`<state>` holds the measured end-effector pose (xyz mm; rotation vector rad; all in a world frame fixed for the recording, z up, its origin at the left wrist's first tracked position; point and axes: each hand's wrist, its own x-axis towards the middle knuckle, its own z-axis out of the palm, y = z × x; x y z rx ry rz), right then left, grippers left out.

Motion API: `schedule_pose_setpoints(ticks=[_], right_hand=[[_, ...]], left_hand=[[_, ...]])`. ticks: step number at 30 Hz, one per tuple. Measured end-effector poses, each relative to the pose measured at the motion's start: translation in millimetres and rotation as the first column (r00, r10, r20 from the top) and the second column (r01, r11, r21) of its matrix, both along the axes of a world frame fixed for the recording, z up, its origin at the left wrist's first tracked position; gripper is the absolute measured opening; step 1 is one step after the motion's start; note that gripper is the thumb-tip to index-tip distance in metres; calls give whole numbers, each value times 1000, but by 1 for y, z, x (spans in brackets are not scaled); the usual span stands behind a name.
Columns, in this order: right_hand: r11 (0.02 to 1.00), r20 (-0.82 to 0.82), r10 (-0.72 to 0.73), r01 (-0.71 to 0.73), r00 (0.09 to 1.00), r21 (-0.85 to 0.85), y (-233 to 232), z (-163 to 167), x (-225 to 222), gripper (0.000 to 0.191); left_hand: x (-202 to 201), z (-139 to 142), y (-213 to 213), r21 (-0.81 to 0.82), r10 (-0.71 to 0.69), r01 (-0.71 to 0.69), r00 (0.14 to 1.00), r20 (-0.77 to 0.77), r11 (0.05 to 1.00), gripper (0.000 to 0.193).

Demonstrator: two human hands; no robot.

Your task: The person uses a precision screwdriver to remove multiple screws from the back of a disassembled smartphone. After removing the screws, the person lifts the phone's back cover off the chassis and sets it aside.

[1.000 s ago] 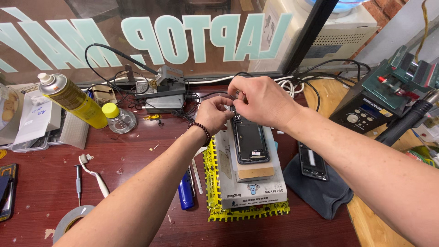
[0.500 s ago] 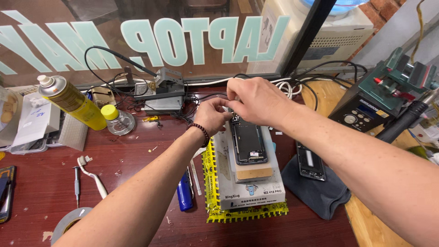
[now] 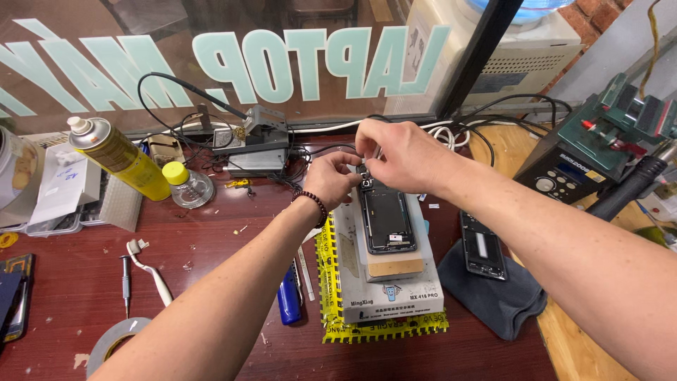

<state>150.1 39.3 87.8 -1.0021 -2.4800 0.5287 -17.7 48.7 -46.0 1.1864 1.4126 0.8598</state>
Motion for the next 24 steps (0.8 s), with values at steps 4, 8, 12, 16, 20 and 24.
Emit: schedule_pose_setpoints(ticks=[4,8,12,16,20,24], right_hand=[[998,129,-61,59,990,21,0,1,-2,20],[999,101,-24,20,995,40,0,4,-3,20],[996,185,-67,55,980,68,-2,4,-9,23],[989,15,-96,97,995,-107,1,1,-3,28],[879,-240,-387,278,890,-388,9,-8,24,34],[691,-331,-600,262,728,-674,12,-34,50,37]], left_hand=[[0,4,-1,-3,-21,21,1000,10,1000,31],[2,5,-1,-5,-23,23,1000,-2,1000,31],[0,1,0,-20,-21,21,999,35,1000,32],[-5,-7,-5,-111,77,-36,917,392,993,49],[-9,-7,-18,-289,198,-65,866,459,955,40],[-4,1,-23,-309,191,-57,886,423,949,34]])
